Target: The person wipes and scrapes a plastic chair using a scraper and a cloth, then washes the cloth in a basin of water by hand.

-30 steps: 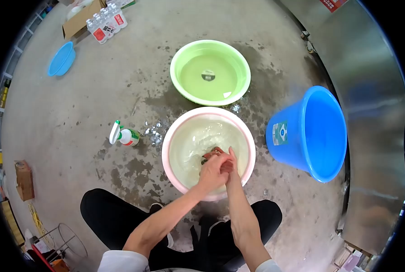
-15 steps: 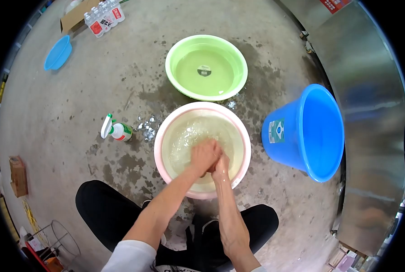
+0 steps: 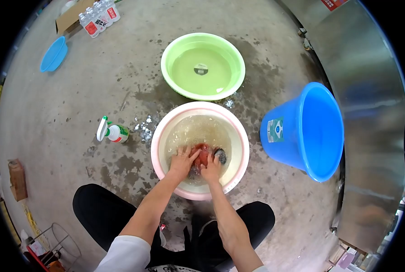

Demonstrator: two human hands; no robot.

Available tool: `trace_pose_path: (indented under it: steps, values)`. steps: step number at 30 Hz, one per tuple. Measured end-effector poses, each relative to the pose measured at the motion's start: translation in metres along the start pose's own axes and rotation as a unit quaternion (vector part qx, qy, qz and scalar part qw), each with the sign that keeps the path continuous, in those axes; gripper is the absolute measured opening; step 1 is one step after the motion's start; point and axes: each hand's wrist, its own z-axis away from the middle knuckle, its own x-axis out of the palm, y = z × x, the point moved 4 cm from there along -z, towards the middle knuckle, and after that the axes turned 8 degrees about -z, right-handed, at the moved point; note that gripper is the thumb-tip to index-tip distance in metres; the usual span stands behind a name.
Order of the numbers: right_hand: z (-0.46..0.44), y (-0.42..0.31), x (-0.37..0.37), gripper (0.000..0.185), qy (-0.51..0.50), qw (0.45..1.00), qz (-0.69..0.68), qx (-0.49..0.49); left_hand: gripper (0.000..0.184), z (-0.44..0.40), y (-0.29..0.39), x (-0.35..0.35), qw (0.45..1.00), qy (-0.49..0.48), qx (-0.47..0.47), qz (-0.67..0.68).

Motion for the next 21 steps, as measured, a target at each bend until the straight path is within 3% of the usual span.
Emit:
trace_pose_path:
  steps: [2,3,4,5,6,7,8,9,10,11,12,13,15,17,21]
  values:
    - [-0.011,0.01,-0.002,0.069,0.006,0.998,-0.067,0.011,0.062,-0.019,-0.007,-0.025,0.965,-0.048,-0.011,0.259]
    - [-0.02,0.018,-0.001,0.071,0.01,0.99,-0.136,0.024,0.062,-0.025,-0.007,-0.038,0.965,-0.045,-0.009,0.26]
    - [-0.014,0.005,-0.016,0.057,-0.002,0.908,-0.388,0.159,0.051,-0.028,-0.007,-0.05,0.905,-0.048,-0.04,0.421]
    - [-0.005,-0.012,-0.034,0.045,0.06,0.745,-0.598,0.29,0.042,-0.029,-0.004,-0.058,0.817,-0.049,-0.071,0.569]
    - [-0.013,-0.003,-0.025,0.038,0.036,0.684,-0.677,0.269,0.041,-0.025,0.005,-0.074,0.792,0.067,-0.03,0.606]
    - [-0.019,0.009,-0.016,0.035,0.011,0.613,-0.75,0.25,0.041,-0.017,0.013,-0.091,0.771,0.063,0.009,0.634]
    - [-0.023,0.002,-0.019,0.036,-0.03,0.568,-0.8,0.19,0.038,-0.006,0.022,-0.124,0.802,0.052,0.041,0.593]
    - [-0.032,-0.006,-0.022,0.039,-0.15,0.444,-0.88,0.077,0.038,0.001,0.032,-0.139,0.803,0.052,0.039,0.592]
    - [-0.035,-0.015,-0.026,0.042,-0.319,0.285,-0.904,-0.022,0.032,0.01,0.043,-0.153,0.833,0.12,0.061,0.537]
    - [-0.032,-0.023,-0.034,0.045,-0.465,0.18,-0.862,-0.09,0.027,0.018,0.053,-0.163,0.854,0.187,0.083,0.478]
    - [-0.025,-0.022,-0.037,0.043,-0.529,0.131,-0.828,-0.131,0.027,0.02,0.061,-0.166,0.854,0.188,0.084,0.478]
    - [-0.016,-0.025,-0.038,0.042,-0.532,0.119,-0.827,-0.137,0.022,0.022,0.066,-0.168,0.879,0.201,0.072,0.426]
    - [-0.011,-0.026,-0.035,0.039,-0.414,0.19,-0.888,-0.063,0.018,0.019,0.067,-0.164,0.902,0.215,0.055,0.371]
    - [-0.008,-0.024,-0.032,0.036,-0.209,0.328,-0.919,0.065,0.015,0.005,0.062,-0.148,0.903,0.273,0.038,0.328]
    - [-0.009,-0.041,-0.036,0.033,-0.056,0.558,-0.819,0.123,0.012,-0.021,0.027,-0.134,0.926,0.23,0.006,0.299]
